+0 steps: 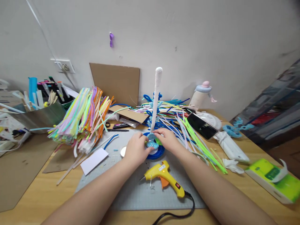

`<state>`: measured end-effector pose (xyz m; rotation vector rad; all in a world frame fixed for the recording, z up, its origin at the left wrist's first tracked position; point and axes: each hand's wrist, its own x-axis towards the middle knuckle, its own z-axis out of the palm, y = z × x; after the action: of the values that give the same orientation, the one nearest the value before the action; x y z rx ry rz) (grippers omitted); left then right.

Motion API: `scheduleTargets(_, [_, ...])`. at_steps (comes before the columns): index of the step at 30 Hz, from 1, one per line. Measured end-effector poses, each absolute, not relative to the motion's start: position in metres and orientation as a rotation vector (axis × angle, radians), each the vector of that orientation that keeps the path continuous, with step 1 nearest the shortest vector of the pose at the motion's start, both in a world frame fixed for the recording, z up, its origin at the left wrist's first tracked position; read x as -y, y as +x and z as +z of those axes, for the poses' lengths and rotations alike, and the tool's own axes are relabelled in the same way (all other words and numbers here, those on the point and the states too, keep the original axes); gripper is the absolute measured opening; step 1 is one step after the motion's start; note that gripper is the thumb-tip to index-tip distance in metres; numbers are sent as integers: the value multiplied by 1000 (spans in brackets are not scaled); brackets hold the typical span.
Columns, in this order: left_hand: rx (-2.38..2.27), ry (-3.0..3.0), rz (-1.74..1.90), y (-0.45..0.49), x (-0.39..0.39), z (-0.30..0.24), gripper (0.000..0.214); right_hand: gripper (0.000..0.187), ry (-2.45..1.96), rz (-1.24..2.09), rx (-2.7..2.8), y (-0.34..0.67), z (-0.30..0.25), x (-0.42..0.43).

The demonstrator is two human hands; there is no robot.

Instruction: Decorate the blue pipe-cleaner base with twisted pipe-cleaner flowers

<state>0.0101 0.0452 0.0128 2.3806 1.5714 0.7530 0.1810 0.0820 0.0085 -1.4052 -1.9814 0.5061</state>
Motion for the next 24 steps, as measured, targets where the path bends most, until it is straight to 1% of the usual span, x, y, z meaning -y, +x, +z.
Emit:
scheduleTargets(2, [-1547,2369,770,9,-46,9,29,20,-1386,514,1965,182,12,-74])
scheduleTargets(4, [-1519,2351,800,7,-46,7,32,18,-1369,507,1962,183,16,-66])
scheduleTargets(8, [-1477,2323,819,4,-47,2,33,15,-1364,414,2008,184,18,-57])
scheduleTargets(14, [-1477,2302,837,3,-50,-4,30,17,-1318,297,2100,186,9,-50])
scheduleTargets(20, [-1424,2306,901,3,-49,-5,38,17,-1317,228,2112,184,5,-43])
scheduleTargets(24, [-1386,2346,912,2,-47,-7,34,17,-1306,190,2132,182,4,-41])
